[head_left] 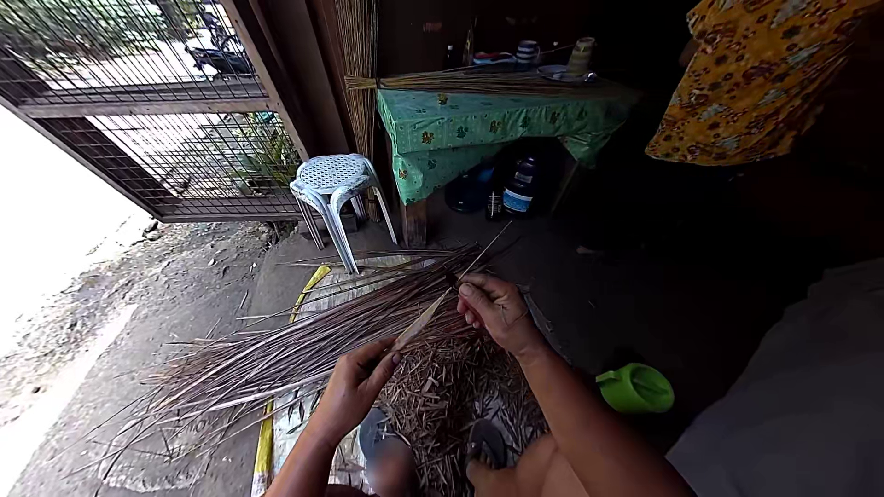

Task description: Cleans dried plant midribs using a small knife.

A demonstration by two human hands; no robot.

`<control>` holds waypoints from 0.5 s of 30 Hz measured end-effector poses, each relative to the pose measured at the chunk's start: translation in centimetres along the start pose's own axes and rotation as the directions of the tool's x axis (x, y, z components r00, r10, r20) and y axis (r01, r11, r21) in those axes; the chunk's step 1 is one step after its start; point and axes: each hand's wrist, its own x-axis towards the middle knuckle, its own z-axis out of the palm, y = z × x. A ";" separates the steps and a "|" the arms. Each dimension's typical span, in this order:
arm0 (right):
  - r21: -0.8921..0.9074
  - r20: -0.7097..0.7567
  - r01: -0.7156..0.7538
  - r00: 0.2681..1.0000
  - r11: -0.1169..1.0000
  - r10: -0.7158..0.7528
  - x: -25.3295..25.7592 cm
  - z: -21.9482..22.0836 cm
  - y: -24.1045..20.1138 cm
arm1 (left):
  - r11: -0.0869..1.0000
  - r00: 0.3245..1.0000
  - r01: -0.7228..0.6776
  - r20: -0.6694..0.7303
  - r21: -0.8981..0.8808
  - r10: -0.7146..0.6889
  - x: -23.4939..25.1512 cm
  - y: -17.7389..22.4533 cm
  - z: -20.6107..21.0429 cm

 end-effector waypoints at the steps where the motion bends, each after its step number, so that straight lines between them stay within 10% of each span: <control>1: 0.011 -0.044 -0.003 0.999 1.000 0.004 0.2 -0.4 -0.1 | 1.000 1.000 -0.001 0.002 0.001 0.001 -0.1 0.0 -0.1; 9: 0.106 0.209 -0.124 0.973 0.987 0.100 -0.5 0.0 -0.2 | 0.999 0.994 0.045 0.097 -0.020 -0.043 -0.1 0.1 -0.5; 15: 0.088 0.108 0.045 0.993 0.995 -0.055 -0.1 0.1 1.1 | 0.987 0.982 0.087 0.181 -0.138 -0.061 0.0 0.0 -0.9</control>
